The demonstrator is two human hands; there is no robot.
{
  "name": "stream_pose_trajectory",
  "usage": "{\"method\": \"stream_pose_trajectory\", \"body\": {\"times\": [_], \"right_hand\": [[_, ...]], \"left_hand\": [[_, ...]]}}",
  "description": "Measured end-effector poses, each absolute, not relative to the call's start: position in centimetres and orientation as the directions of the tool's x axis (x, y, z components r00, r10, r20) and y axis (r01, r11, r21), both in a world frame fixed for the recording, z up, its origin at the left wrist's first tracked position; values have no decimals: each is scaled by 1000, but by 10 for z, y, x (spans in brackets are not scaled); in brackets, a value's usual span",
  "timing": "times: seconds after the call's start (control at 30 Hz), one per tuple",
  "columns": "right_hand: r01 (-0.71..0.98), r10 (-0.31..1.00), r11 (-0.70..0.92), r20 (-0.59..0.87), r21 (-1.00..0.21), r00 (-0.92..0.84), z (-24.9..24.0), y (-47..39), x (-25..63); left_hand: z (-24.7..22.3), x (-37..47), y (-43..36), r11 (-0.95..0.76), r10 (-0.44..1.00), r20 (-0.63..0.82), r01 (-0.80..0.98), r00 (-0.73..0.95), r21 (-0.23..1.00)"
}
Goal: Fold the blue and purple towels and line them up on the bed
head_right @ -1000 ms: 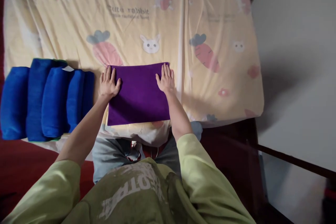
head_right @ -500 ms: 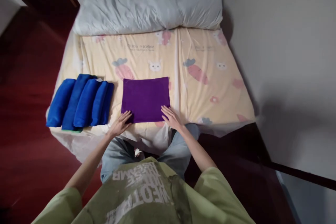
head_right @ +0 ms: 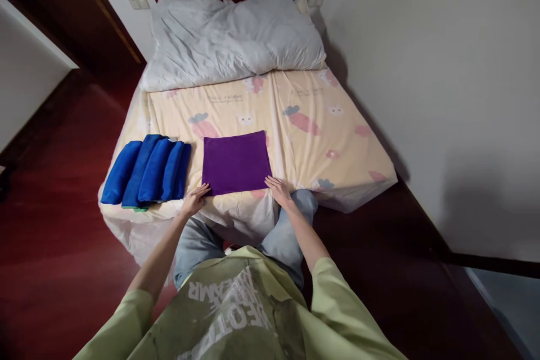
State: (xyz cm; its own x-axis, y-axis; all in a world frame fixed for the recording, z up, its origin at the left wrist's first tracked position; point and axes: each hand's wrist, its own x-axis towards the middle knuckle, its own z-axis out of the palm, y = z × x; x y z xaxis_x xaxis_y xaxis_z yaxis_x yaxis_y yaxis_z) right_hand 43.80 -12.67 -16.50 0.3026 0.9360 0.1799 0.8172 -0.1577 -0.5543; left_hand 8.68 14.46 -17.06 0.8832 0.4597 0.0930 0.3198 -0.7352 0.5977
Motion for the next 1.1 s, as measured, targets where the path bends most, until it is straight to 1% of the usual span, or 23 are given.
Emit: {"method": "stream_pose_trajectory", "body": {"times": [0.13,0.27,0.43,0.57,0.7,0.77,0.9,0.97,1.1], "right_hand": [[826,935,-204,144,-525,323,-164,-122,433],[792,910,-231,162,-565,381,-167,-119,432],[729,889,-196,195,-656,414,-164,-124,433],[739,893,-154,227,-656,388,-160,-137,432],[744,918,-136,199,-654,342,-167,-146,427],[728,908,-162,188,-666,375,-172,-146,423],[657,863,-193,193,-729,467,-179,-144,418],[586,837,-202,172,-785,519,-181,-143,419],[431,747,-206,143,-879,649,-184,-139,424]], "left_hand": [[-174,89,142,-751,468,76,351,881,559],[-180,91,139,-758,484,96,362,870,542],[-186,86,142,-725,514,139,342,847,598],[-185,71,146,-731,462,187,253,867,634],[-185,63,144,-719,441,167,236,882,654],[-186,65,140,-688,483,158,262,861,677],[-187,73,134,-591,624,154,334,766,734],[-183,75,135,-540,672,131,361,729,760],[-172,79,138,-417,773,56,439,632,796]]}}
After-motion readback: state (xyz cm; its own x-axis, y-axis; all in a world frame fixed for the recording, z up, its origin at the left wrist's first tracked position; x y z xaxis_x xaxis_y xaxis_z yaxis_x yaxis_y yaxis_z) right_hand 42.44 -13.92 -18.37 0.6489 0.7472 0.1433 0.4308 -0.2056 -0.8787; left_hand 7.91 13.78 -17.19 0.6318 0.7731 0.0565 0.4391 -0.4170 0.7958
